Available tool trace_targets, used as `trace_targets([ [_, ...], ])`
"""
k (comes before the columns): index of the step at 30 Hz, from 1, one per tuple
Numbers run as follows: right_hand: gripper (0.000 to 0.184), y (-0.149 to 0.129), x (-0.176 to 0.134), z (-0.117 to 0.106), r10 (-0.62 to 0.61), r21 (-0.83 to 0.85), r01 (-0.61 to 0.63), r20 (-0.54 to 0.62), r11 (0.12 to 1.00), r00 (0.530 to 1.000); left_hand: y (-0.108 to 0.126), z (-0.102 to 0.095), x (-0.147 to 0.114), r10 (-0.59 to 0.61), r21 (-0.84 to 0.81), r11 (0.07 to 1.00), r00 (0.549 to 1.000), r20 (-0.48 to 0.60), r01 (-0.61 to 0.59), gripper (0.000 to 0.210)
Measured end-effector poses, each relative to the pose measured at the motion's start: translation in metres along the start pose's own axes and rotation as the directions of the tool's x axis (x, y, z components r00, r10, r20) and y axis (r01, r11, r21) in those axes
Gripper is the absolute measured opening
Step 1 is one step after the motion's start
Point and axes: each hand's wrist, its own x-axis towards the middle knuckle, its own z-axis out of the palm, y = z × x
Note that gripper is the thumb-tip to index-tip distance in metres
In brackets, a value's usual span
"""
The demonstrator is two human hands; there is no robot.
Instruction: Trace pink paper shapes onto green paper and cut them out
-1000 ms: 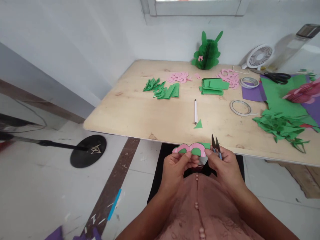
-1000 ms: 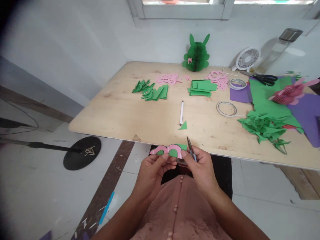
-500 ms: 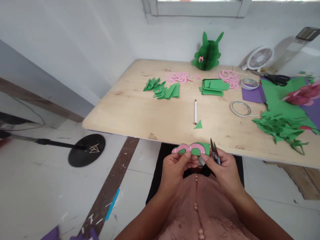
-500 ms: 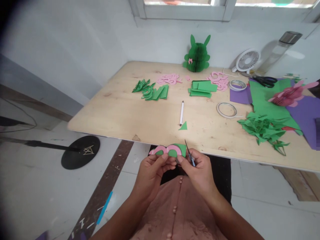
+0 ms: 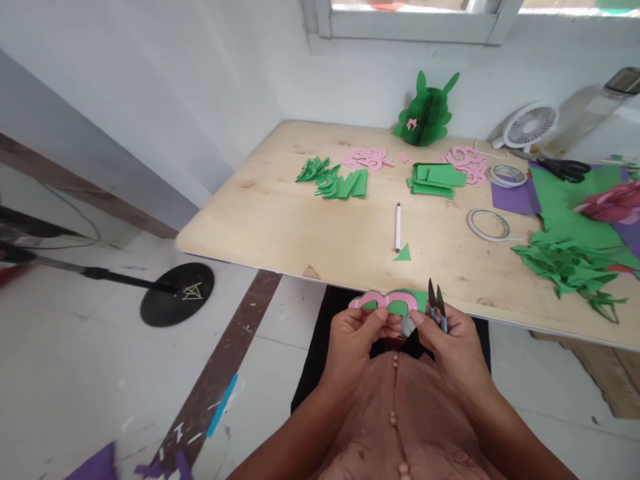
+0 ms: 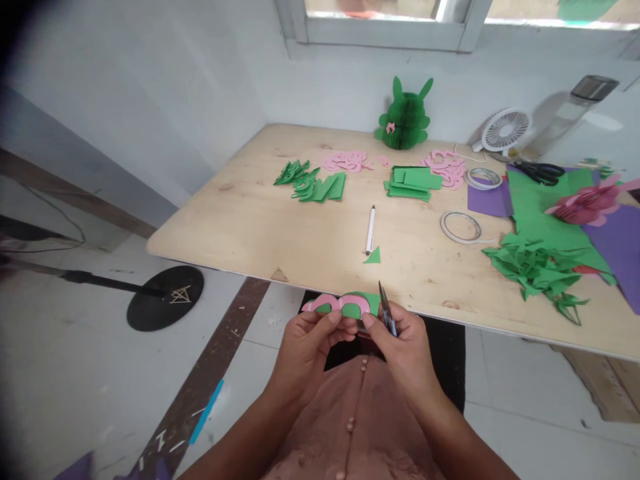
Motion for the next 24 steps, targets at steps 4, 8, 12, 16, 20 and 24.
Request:
trace_targets([
  [4, 0.020, -0.0033, 0.0000, 0.0015, 0.013, 0.037, -0.014, 0.003, 0.999, 1.000, 0.0003, 0.0003, -0.0013, 0.012, -0.007, 1.000, 1.000, -0.007, -0.012, 0.022],
  [8, 0.022, -0.0064, 0.0018, 0.0033, -0.001, 0.034, 0.001, -0.004, 0.999, 1.000, -0.0015, -0.0013, -0.0012, 0.023, 0.002, 1.000, 1.000, 0.010, -0.023, 0.021],
  [12, 0.024, -0.0057, 0.0038, 0.0047, -0.016, 0.022, 0.017, -0.043, 1.000, 0.999, -0.0036, -0.0036, -0.0007, 0.032, 0.035, 0.999, 0.999, 0.035, -0.033, 0.021],
  [16, 0.023, -0.0042, 0.0052, 0.0057, -0.028, 0.035, 0.030, -0.072, 0.999, 0.997, -0.0040, -0.0042, -0.0003, 0.035, 0.048, 0.998, 0.998, 0.046, -0.037, 0.024],
  [20, 0.022, -0.0029, 0.0057, 0.0055, -0.036, 0.077, 0.041, -0.069, 0.996, 0.997, -0.0042, -0.0049, 0.0000, 0.044, 0.024, 0.999, 0.997, 0.069, -0.045, 0.024],
  [24, 0.021, -0.0019, 0.0053, 0.0044, -0.040, 0.072, 0.043, -0.049, 0.996, 0.998, -0.0053, -0.0069, -0.0005, 0.047, 0.018, 0.999, 0.995, 0.088, -0.049, 0.023],
])
